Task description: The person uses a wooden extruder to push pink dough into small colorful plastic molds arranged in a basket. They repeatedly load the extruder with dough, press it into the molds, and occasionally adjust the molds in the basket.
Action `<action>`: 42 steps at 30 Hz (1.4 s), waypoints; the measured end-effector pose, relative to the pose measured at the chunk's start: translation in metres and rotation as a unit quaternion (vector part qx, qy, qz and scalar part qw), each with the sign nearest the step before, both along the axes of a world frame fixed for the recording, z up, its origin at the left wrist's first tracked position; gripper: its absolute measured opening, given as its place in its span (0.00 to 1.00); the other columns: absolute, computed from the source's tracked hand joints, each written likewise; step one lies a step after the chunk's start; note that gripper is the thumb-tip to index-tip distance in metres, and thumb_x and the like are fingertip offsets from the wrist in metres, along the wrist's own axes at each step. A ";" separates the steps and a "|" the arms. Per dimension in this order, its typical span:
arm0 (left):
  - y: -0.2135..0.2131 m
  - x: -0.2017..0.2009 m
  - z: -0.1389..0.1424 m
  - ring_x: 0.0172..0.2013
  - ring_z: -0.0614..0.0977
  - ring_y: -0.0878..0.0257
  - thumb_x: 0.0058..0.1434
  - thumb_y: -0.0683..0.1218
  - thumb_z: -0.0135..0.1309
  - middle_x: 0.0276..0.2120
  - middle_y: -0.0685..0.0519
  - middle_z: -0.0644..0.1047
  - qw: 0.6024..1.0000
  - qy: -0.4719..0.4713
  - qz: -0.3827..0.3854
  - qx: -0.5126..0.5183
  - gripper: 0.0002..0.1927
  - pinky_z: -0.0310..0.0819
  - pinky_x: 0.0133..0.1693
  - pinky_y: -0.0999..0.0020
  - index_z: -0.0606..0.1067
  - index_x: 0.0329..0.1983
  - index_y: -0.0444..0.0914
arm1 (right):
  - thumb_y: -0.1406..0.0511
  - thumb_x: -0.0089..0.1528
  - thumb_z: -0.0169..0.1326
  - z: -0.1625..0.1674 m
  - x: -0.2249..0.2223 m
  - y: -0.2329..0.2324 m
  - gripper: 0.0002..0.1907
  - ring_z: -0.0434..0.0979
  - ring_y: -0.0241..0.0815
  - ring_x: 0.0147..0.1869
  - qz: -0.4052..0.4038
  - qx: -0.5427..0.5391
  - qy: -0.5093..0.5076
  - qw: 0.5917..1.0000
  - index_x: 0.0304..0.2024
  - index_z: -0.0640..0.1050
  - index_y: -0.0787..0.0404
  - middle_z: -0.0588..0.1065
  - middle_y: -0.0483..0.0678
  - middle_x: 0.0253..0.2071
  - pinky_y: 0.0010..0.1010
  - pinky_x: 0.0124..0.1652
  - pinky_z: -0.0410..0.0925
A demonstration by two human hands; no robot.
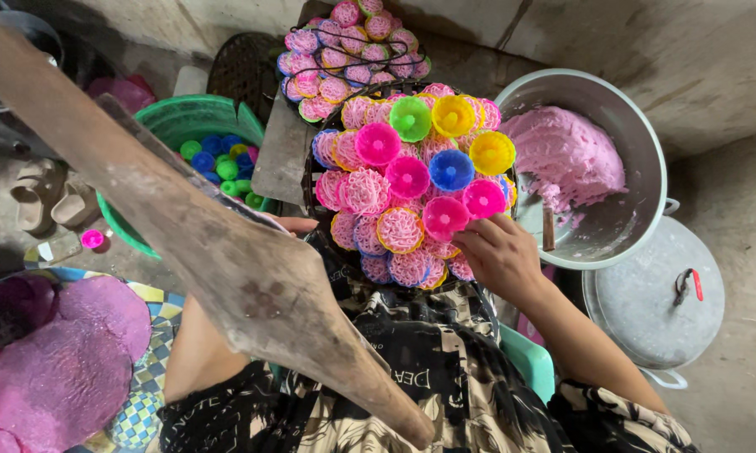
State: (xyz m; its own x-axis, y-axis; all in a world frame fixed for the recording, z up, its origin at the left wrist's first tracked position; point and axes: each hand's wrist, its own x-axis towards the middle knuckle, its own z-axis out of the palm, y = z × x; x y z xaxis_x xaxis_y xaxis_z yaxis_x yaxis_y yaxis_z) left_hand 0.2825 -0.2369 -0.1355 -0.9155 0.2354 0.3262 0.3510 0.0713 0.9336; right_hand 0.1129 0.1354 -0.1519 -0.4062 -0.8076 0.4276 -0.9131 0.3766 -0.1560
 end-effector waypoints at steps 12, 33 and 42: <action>0.027 -0.037 -0.004 0.53 0.80 0.57 0.42 0.49 0.74 0.49 0.49 0.80 0.989 -0.003 0.125 -0.084 0.34 0.73 0.59 0.60 0.74 0.52 0.40 | 0.44 0.61 0.52 0.039 0.010 0.032 0.42 0.77 0.43 0.59 0.103 -0.039 -0.408 0.906 0.70 0.71 0.63 0.78 0.50 0.54 0.37 0.60 0.69; 0.123 -0.248 0.055 0.72 0.61 0.50 0.66 0.58 0.63 0.72 0.46 0.61 0.840 0.079 -0.313 0.436 0.48 0.56 0.70 0.51 0.47 0.79 0.47 | 0.24 0.57 0.34 0.100 -0.020 0.136 0.70 0.73 0.53 0.54 0.098 -0.008 -0.807 0.582 0.73 0.55 0.81 0.74 0.64 0.56 0.43 0.52 0.66; 0.118 -0.295 -0.014 0.64 0.76 0.48 0.73 0.74 0.34 0.58 0.45 0.76 0.720 0.031 -0.306 0.622 0.39 0.71 0.66 0.50 0.68 0.69 0.41 | 0.32 0.62 0.36 0.111 -0.053 0.127 0.58 0.75 0.55 0.53 -0.007 0.011 -0.795 0.606 0.72 0.59 0.77 0.74 0.64 0.56 0.46 0.51 0.67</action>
